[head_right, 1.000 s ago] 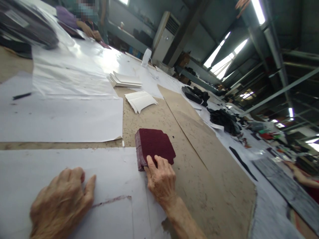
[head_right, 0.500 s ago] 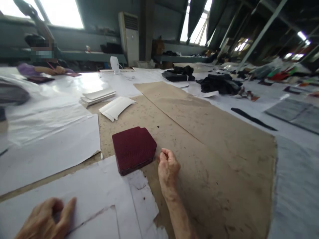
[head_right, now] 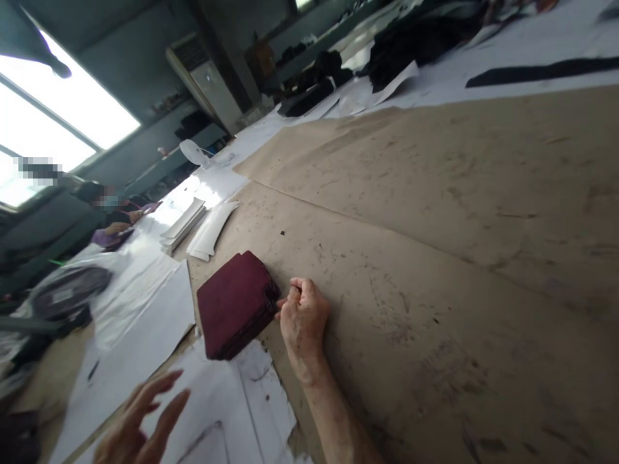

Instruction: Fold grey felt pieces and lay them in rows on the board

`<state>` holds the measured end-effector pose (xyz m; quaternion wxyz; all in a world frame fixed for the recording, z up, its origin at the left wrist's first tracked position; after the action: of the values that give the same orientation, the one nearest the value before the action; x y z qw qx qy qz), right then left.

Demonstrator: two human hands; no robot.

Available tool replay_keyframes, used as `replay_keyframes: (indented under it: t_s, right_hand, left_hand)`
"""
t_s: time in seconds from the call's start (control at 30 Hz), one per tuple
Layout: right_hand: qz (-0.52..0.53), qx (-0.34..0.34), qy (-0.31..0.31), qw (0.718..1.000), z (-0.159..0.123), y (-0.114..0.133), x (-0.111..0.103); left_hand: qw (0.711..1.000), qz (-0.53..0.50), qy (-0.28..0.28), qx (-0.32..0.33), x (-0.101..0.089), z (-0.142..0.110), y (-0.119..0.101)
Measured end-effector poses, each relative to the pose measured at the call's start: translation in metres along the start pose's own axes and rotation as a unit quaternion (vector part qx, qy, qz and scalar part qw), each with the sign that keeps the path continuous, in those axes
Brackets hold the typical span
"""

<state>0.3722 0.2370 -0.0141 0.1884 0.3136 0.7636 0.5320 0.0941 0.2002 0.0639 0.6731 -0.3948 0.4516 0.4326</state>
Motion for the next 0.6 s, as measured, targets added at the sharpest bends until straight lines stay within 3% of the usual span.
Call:
replay_keyframes:
  t_s: [0.13, 0.2, 0.4, 0.6]
  right_hand:
    - [0.058, 0.052, -0.009, 0.997, 0.005, -0.002, -0.002]
    - [0.084, 0.072, -0.015, 0.994, 0.007, -0.003, -0.004]
    - [0.115, 0.093, -0.023, 0.989, 0.008, -0.003, -0.006]
    - [0.115, 0.089, -0.031, 0.989, 0.008, -0.002, -0.005]
  left_hand:
    - [0.974, 0.027, -0.057, 0.218, 0.003, 0.047, -0.090]
    - [0.963, 0.053, -0.051, 0.259, 0.014, 0.061, -0.111]
    - [0.962, 0.100, -0.055, 0.249, 0.027, 0.081, -0.110]
    - [0.932, 0.158, -0.086, 0.315, 0.026, 0.077, -0.120]
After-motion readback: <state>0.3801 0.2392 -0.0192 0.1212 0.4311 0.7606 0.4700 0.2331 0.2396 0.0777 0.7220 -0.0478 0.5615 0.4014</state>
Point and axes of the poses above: each hand's wrist, its own z-axis towards the middle knuckle, its own x-axis out of the palm, y = z × x, the point moved 8 cm from there along z, towards the middle knuckle, and after that the axes turned 14 degrees about x, right-handed, at the moved point
